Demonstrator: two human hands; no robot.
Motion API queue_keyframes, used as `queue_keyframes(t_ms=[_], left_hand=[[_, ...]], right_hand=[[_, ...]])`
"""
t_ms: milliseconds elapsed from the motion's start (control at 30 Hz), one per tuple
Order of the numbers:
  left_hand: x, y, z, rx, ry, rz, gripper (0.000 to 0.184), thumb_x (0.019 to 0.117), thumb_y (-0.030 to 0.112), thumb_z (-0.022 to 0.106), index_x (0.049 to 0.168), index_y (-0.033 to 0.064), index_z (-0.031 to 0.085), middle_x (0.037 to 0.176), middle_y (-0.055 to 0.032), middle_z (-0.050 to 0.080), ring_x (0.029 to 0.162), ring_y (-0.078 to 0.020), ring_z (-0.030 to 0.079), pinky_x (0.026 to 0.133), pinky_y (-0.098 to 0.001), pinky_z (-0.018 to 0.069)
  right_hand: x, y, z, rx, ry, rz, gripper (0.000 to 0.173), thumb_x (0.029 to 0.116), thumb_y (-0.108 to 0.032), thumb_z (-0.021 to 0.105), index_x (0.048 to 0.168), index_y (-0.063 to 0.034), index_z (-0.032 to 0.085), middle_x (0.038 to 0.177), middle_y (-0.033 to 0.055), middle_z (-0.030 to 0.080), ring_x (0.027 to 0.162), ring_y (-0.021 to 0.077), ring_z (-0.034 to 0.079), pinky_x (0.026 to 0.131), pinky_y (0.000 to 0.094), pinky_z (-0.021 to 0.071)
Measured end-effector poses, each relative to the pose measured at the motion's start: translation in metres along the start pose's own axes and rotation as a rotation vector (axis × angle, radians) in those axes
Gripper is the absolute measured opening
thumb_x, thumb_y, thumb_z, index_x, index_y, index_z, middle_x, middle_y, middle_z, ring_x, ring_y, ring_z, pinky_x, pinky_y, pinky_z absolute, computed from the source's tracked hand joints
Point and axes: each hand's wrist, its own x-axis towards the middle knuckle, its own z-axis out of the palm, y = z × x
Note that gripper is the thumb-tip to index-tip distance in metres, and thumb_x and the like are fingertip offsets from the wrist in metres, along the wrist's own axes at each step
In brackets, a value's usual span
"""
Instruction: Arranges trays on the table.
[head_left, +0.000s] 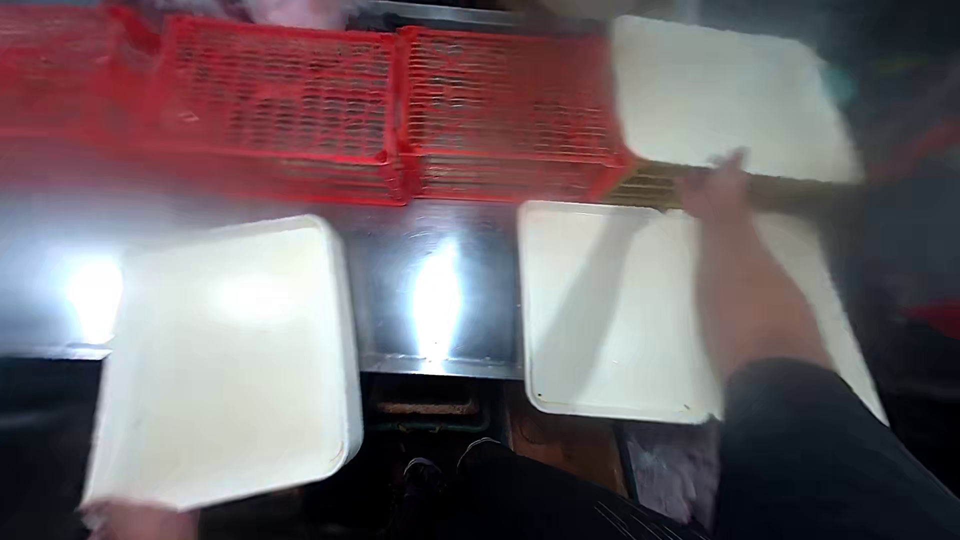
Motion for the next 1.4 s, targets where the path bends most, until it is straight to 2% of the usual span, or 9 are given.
queue_keyframes(t_ms=[67,167,267,500,667,767,967,1167,1400], left_hand=[[0.002,0.002,-0.002,0.021,0.08,-0.009,0.064,0.1099,0.046,0.041,0.146,-0.0069,0.045,0.139,-0.0221,0.058,0.125,-0.0218,0.06,0.106,-0.0405,0.0504],[-0.002,0.01,0.007,-0.074,0.142,-0.024,0.057,0.1094,0.041,0.046,0.139,-0.0077,0.051,0.129,-0.0206,0.062,0.114,-0.017,0.064,0.1,-0.035,0.0531],[0.006,0.008,0.007,-0.126,0.163,-0.021,0.054,0.1092,0.037,0.049,0.135,-0.0097,0.052,0.124,-0.022,0.063,0.109,-0.0189,0.066,0.098,-0.036,0.0544],[0.016,-0.003,0.005,-0.218,0.222,-0.084,0.056,0.107,0.043,0.052,0.132,-0.0069,0.05,0.118,-0.021,0.062,0.106,-0.0237,0.064,0.095,-0.0403,0.0552],[0.038,-0.017,-0.012,-0.295,0.024,-0.107,0.056,0.1061,0.047,0.052,0.134,-0.0012,0.043,0.115,-0.016,0.055,0.105,-0.0212,0.059,0.092,-0.04,0.053],[0.064,-0.015,-0.048,-0.344,-0.318,-0.27,0.065,0.1069,0.057,0.04,0.152,0.0118,0.03,0.14,-0.0181,0.054,0.122,-0.0295,0.061,0.093,-0.0521,0.0567],[0.145,0.005,-0.071,-0.132,-0.855,-0.258,0.064,0.1012,0.057,0.055,0.144,0.0109,0.042,0.126,-0.0167,0.065,0.104,-0.0296,0.07,0.082,-0.0486,0.061],[0.156,0.045,-0.009,0.231,-0.978,0.023,0.091,0.0856,0.056,0.078,0.146,0.0015,0.038,0.127,-0.0252,0.059,0.114,-0.0352,0.061,0.096,-0.0561,0.051],[0.175,0.06,0.04,0.532,-0.976,0.159,0.065,0.1014,0.042,0.063,0.142,-0.005,0.045,0.13,-0.0305,0.059,0.122,-0.0413,0.058,0.102,-0.0595,0.0454]], right_hand=[[-0.03,0.015,0.008,0.028,-0.055,-0.001,0.074,0.1032,-0.072,0.021,0.147,-0.0153,0.038,0.113,0.0052,0.062,0.095,0.0152,0.067,0.085,0.0367,0.059],[-0.17,0.061,0.049,-0.416,-0.154,-0.201,0.053,0.1121,-0.044,0.03,0.141,-0.0016,0.042,0.092,0.0039,0.053,0.071,0.0095,0.055,0.069,0.0314,0.0526],[-0.347,0.142,0.084,-0.773,-0.771,-0.159,0.036,0.1086,-0.023,0.048,0.129,0.0063,0.053,0.095,0.0094,0.064,0.074,0.0113,0.062,0.07,0.0319,0.0564],[-0.575,0.249,0.168,-1.018,-1.061,-0.121,0.035,0.1002,-0.04,0.064,0.109,-0.0055,0.064,0.086,0.0101,0.067,0.079,0.0253,0.066,0.076,0.0492,0.0552],[-0.599,0.263,0.186,-1.196,-0.779,-0.327,0.034,0.1016,-0.032,0.06,0.123,-0.0047,0.057,0.087,0.0161,0.069,0.08,0.036,0.069,0.071,0.0593,0.0553],[-0.608,0.26,0.188,-1.258,-0.676,-0.225,0.048,0.1019,-0.04,0.059,0.132,-0.0028,0.054,0.096,0.0209,0.07,0.085,0.0395,0.069,0.074,0.062,0.0549],[-0.619,0.226,0.172,-1.282,-0.702,-0.135,0.039,0.105,-0.038,0.054,0.111,0.0003,0.06,0.094,0.0211,0.065,0.087,0.0351,0.065,0.078,0.059,0.0522],[-0.604,0.186,0.058,-1.147,-0.25,-0.091,0.037,0.1043,-0.023,0.056,0.135,-0.0014,0.054,0.119,0.0221,0.065,0.108,0.0318,0.065,0.093,0.0536,0.0538],[-0.51,0.144,-0.016,-1.379,0.077,-0.178,0.047,0.1125,-0.032,0.036,0.145,-0.0013,0.051,0.135,0.0298,0.061,0.129,0.0436,0.058,0.107,0.0625,0.0442]])
